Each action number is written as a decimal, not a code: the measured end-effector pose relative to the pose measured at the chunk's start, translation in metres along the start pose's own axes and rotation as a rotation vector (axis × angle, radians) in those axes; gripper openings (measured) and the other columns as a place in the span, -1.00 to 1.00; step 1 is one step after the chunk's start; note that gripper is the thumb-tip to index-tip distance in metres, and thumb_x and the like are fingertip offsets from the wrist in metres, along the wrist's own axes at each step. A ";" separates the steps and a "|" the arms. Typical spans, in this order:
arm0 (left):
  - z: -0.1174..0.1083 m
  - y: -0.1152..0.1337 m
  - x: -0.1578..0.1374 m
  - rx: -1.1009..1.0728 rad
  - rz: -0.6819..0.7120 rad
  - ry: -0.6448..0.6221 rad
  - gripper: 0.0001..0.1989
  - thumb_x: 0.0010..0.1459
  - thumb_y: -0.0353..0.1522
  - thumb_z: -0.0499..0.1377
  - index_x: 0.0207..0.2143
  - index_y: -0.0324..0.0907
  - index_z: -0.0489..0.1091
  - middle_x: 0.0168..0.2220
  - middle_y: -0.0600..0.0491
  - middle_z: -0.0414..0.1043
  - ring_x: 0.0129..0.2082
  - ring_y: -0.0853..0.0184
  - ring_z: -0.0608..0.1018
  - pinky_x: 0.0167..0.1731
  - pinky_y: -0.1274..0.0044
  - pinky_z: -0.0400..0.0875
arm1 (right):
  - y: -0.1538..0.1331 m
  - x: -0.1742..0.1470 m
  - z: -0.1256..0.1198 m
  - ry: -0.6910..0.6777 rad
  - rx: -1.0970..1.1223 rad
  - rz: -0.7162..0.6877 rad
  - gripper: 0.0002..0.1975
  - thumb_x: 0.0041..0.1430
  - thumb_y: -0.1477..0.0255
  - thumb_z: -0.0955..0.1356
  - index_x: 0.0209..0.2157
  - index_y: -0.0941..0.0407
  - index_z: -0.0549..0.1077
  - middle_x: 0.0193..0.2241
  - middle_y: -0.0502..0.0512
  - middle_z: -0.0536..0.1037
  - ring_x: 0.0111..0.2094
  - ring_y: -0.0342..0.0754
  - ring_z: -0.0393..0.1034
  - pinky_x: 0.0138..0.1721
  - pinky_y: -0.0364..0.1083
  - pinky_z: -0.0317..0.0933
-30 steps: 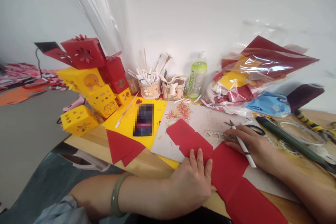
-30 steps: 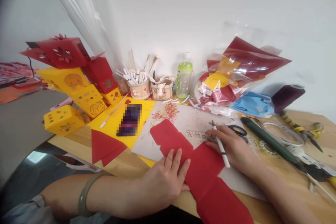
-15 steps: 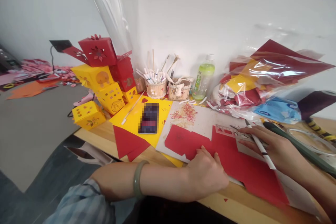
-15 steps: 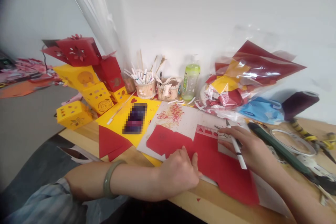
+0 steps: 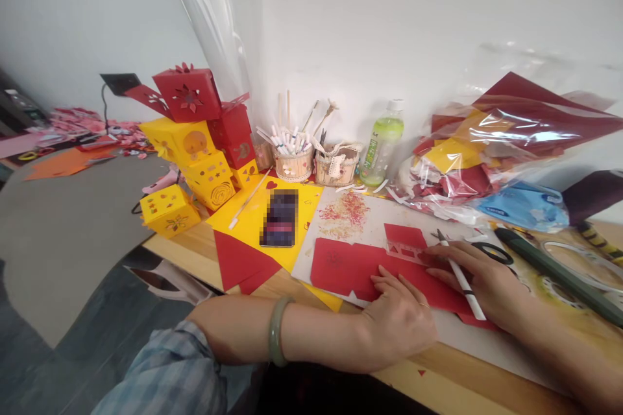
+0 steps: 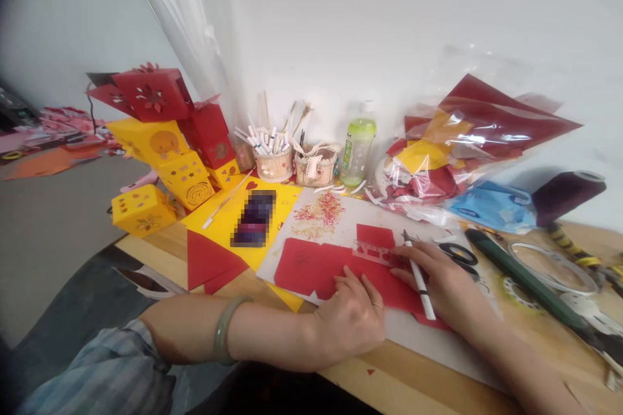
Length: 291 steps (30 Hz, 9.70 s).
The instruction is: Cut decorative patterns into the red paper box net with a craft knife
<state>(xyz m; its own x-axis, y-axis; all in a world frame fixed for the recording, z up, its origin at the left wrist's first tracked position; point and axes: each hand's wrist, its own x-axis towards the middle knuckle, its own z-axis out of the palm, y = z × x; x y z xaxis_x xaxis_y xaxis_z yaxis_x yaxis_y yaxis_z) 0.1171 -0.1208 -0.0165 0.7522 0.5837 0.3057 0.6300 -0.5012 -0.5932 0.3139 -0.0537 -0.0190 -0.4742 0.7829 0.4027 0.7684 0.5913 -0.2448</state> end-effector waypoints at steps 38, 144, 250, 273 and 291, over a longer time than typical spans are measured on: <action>0.002 -0.003 -0.003 0.019 0.069 0.100 -0.72 0.08 -0.50 -0.02 -0.33 -0.53 0.44 -0.41 -0.37 0.49 -0.55 0.14 0.58 -0.62 0.48 0.47 | -0.017 -0.005 0.003 0.120 -0.093 -0.102 -0.76 0.23 0.38 0.29 -0.08 0.08 0.43 -0.27 0.17 0.51 -0.25 0.05 0.44 -0.25 -0.02 0.34; 0.055 -0.107 -0.023 -0.952 -0.121 -0.160 -0.70 0.03 -0.22 0.30 -0.22 -0.20 0.46 -0.30 0.04 0.40 -0.20 0.24 0.33 -0.18 0.40 0.33 | -0.057 0.022 0.018 -0.090 0.294 0.065 -0.81 0.20 0.36 0.32 -0.14 0.04 0.43 -0.30 0.14 0.53 -0.31 0.01 0.45 -0.34 -0.04 0.38; 0.077 -0.115 -0.022 -0.929 0.092 0.094 -0.78 0.20 -0.22 0.14 -0.31 -0.11 0.52 -0.29 0.02 0.38 -0.16 0.26 0.31 -0.17 0.44 0.25 | -0.075 0.040 0.026 -0.168 0.577 0.335 -0.82 0.21 0.39 0.24 -0.49 0.06 0.25 -0.58 -0.05 0.36 -0.57 -0.14 0.23 -0.58 -0.17 0.11; 0.085 -0.112 -0.025 -0.946 0.141 0.248 -0.85 0.24 -0.35 0.12 -0.30 -0.06 0.51 -0.19 0.32 0.51 -0.07 0.30 0.35 -0.02 0.49 0.19 | -0.077 0.042 0.026 -0.160 0.498 0.293 -0.82 0.19 0.41 0.23 -0.51 0.05 0.20 -0.61 -0.06 0.35 -0.60 -0.16 0.21 -0.61 -0.18 0.13; 0.085 -0.113 -0.025 -0.711 0.285 0.406 -0.72 0.30 -0.48 -0.04 -0.27 -0.20 0.48 -0.25 0.11 0.53 -0.20 0.32 0.46 -0.03 0.41 0.27 | -0.077 0.042 0.028 -0.112 0.470 0.281 -0.82 0.17 0.44 0.23 -0.52 0.05 0.21 -0.61 -0.07 0.34 -0.61 -0.16 0.22 -0.62 -0.20 0.14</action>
<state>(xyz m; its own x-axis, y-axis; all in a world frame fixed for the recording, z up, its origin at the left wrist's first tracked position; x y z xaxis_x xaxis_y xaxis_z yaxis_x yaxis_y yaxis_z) 0.0109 -0.0245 -0.0202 0.8254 0.1695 0.5385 0.2759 -0.9533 -0.1228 0.2227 -0.0609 -0.0075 -0.3415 0.9234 0.1755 0.6093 0.3597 -0.7067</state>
